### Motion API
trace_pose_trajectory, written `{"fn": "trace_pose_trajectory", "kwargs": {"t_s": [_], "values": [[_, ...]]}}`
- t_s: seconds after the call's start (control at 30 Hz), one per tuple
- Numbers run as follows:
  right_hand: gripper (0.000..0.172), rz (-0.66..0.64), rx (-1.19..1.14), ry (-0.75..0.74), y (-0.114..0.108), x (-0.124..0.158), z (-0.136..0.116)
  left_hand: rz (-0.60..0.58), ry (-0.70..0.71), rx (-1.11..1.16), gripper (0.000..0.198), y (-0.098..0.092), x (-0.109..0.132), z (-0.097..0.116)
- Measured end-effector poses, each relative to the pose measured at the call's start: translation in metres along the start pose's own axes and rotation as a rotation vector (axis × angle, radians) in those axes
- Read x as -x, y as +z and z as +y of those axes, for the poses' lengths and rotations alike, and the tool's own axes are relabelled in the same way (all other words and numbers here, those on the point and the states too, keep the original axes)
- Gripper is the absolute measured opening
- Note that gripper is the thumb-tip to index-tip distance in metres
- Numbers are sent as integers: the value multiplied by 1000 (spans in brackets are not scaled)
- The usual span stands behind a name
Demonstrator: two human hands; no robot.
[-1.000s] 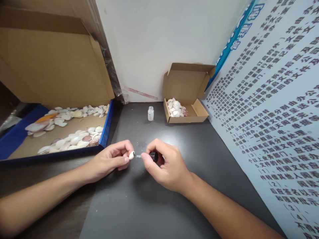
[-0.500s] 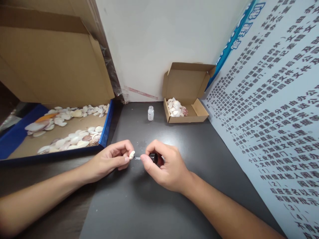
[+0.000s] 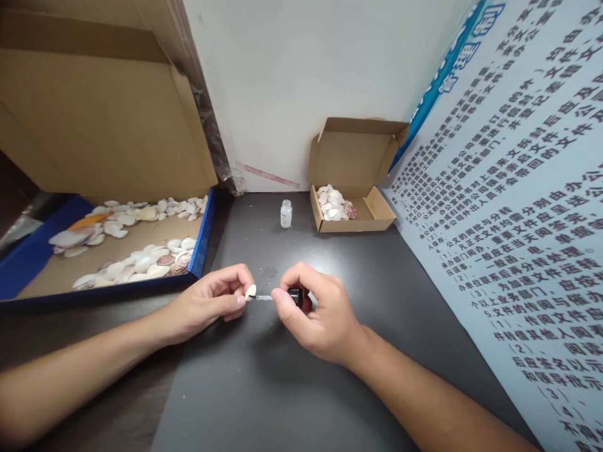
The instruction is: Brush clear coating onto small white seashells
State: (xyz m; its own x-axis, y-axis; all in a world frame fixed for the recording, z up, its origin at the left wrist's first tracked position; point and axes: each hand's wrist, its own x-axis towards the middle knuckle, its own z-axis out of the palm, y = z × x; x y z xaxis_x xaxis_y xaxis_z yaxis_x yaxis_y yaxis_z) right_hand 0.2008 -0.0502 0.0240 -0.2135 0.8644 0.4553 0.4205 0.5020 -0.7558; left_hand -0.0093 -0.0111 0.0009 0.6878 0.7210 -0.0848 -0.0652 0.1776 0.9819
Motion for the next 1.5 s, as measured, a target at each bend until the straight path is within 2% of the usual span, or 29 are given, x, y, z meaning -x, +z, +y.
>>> {"fn": "trace_pose_trajectory", "kwargs": {"t_s": [0.3, 0.5, 0.9, 1.13, 1.37, 1.5], "values": [[15, 30, 43, 39, 1, -2, 1, 22, 2, -14, 23, 0, 0, -1], [16, -28, 37, -2, 2, -2, 0, 11, -2, -5, 21, -1, 0, -1], [15, -106, 25, 27, 1, 1, 2, 31, -18, -2, 22, 1, 0, 1], [15, -16, -9, 4, 2, -1, 2, 22, -11, 176, 15, -2, -1, -4], [15, -30, 57, 73, 3, -2, 3, 62, -63, 306, 16, 0, -2, 2], [11, -12, 5, 29, 3, -1, 4, 69, -77, 344, 15, -2, -3, 3]]}}
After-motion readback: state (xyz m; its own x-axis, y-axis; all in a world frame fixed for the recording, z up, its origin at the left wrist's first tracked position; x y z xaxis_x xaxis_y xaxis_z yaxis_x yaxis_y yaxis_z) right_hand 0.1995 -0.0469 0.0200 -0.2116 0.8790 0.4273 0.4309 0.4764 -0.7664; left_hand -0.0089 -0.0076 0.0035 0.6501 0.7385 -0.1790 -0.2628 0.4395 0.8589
